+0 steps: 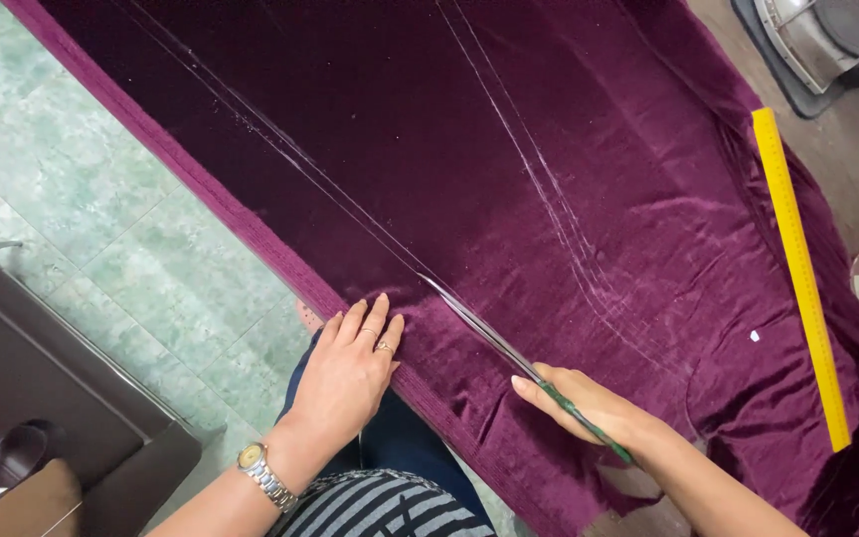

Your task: Cutting pattern pieces from a large sheet of purple velvet fabric using tailor scissors following chalk outlines.

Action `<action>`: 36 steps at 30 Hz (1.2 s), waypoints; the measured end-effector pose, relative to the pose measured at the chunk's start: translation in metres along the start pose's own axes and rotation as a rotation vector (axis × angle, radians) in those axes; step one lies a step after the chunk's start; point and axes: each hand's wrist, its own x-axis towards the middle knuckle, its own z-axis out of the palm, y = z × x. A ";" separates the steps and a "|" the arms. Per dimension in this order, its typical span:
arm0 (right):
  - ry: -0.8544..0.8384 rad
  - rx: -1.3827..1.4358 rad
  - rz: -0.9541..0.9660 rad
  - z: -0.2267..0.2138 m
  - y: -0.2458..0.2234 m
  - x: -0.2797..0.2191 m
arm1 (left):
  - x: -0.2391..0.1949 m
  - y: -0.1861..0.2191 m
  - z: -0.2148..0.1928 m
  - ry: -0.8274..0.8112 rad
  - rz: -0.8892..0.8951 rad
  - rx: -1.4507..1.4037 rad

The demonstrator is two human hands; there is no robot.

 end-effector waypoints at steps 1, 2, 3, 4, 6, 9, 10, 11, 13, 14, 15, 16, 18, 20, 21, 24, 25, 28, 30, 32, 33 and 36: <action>0.000 -0.001 0.000 0.001 0.000 0.000 | 0.000 0.000 0.001 0.001 -0.001 0.000; 0.028 0.032 0.000 0.002 0.000 -0.001 | 0.000 0.000 0.002 0.018 -0.002 -0.006; 0.057 0.064 0.001 0.002 -0.001 -0.001 | -0.001 0.000 0.003 0.035 -0.003 -0.013; 0.057 0.064 0.001 0.003 0.001 0.000 | 0.000 0.000 0.003 0.035 -0.003 -0.013; 0.068 0.075 0.003 0.004 0.005 0.002 | 0.000 0.000 0.002 0.023 -0.002 -0.022; 0.030 -0.042 -0.022 -0.001 0.008 0.003 | 0.000 -0.001 0.002 0.031 0.010 -0.004; 0.031 -0.044 -0.022 -0.004 0.002 -0.003 | -0.001 -0.002 -0.002 0.032 0.009 -0.004; -0.004 -0.051 0.004 -0.008 -0.005 -0.009 | -0.001 -0.004 -0.005 0.004 0.014 -0.053; -0.037 -0.062 0.027 -0.012 -0.010 -0.013 | 0.001 -0.012 -0.014 -0.020 0.016 -0.100; -0.030 -0.048 -0.006 -0.012 -0.008 -0.012 | 0.003 -0.018 -0.019 0.026 -0.002 -0.137; -0.026 -0.032 -0.036 -0.012 -0.006 -0.012 | 0.004 -0.023 -0.024 0.071 -0.020 -0.175; -0.026 -0.036 -0.038 -0.012 -0.007 -0.010 | 0.005 -0.032 -0.022 0.073 -0.023 -0.175; -0.013 -0.021 -0.030 -0.012 -0.008 -0.007 | 0.009 -0.049 -0.020 0.108 -0.076 -0.121; -0.010 -0.028 -0.044 -0.014 -0.015 -0.005 | 0.009 -0.059 -0.021 0.123 -0.087 -0.082; -0.008 -0.031 -0.057 -0.015 -0.019 -0.004 | 0.008 -0.064 -0.021 0.134 -0.096 -0.042; -0.012 0.022 -0.032 -0.018 -0.029 -0.001 | 0.007 -0.069 -0.017 0.082 -0.102 -0.045; -0.012 0.022 -0.032 -0.018 -0.031 0.000 | 0.006 -0.069 -0.016 0.081 -0.102 -0.046; -0.004 -0.013 -0.043 -0.018 -0.032 0.005 | 0.007 -0.071 -0.015 0.079 -0.086 -0.025; -0.010 -0.028 -0.018 -0.015 -0.027 0.011 | 0.006 -0.071 -0.014 0.094 -0.087 -0.020; -0.003 -0.023 -0.041 -0.013 -0.021 0.015 | 0.006 -0.071 -0.010 0.093 -0.091 -0.020; 0.005 -0.018 -0.064 -0.011 -0.017 0.017 | 0.006 -0.071 -0.007 0.092 -0.093 -0.019; 0.036 0.020 -0.095 -0.010 -0.021 0.016 | 0.007 -0.071 -0.011 0.069 -0.090 -0.037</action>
